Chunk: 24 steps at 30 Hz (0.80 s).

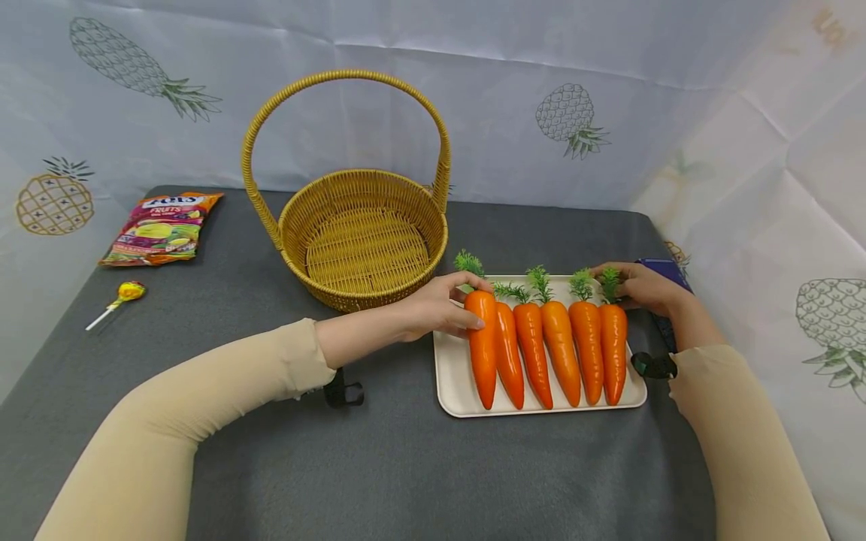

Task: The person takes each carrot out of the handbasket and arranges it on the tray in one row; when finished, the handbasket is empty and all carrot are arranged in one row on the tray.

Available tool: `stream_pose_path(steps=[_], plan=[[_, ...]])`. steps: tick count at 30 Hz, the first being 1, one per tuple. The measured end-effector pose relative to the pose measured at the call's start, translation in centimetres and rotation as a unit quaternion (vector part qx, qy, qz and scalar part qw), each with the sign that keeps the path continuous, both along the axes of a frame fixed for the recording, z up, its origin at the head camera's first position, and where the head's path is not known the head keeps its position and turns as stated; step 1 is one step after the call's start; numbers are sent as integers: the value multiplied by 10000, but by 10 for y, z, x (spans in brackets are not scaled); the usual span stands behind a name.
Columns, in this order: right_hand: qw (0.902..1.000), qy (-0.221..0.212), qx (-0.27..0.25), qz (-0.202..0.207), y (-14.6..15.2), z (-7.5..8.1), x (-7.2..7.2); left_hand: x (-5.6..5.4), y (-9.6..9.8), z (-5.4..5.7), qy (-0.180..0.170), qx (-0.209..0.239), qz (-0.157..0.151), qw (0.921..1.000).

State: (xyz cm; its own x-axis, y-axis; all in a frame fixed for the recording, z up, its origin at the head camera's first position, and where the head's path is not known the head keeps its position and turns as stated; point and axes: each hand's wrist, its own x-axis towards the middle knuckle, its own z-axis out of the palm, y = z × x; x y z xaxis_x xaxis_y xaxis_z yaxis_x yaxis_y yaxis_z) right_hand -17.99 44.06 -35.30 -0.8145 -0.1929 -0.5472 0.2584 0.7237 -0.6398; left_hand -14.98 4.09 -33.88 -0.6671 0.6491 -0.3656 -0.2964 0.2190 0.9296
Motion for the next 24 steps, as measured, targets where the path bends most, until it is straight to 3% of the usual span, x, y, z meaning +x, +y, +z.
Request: stream_pose_path(steps=[7, 24], plan=[[10000, 3, 27, -16, 0, -1, 0, 1, 2, -10, 129, -100, 77, 9998], [10000, 32, 62, -10, 2, -2, -2, 1, 4, -16, 200, -422, 183, 9987]])
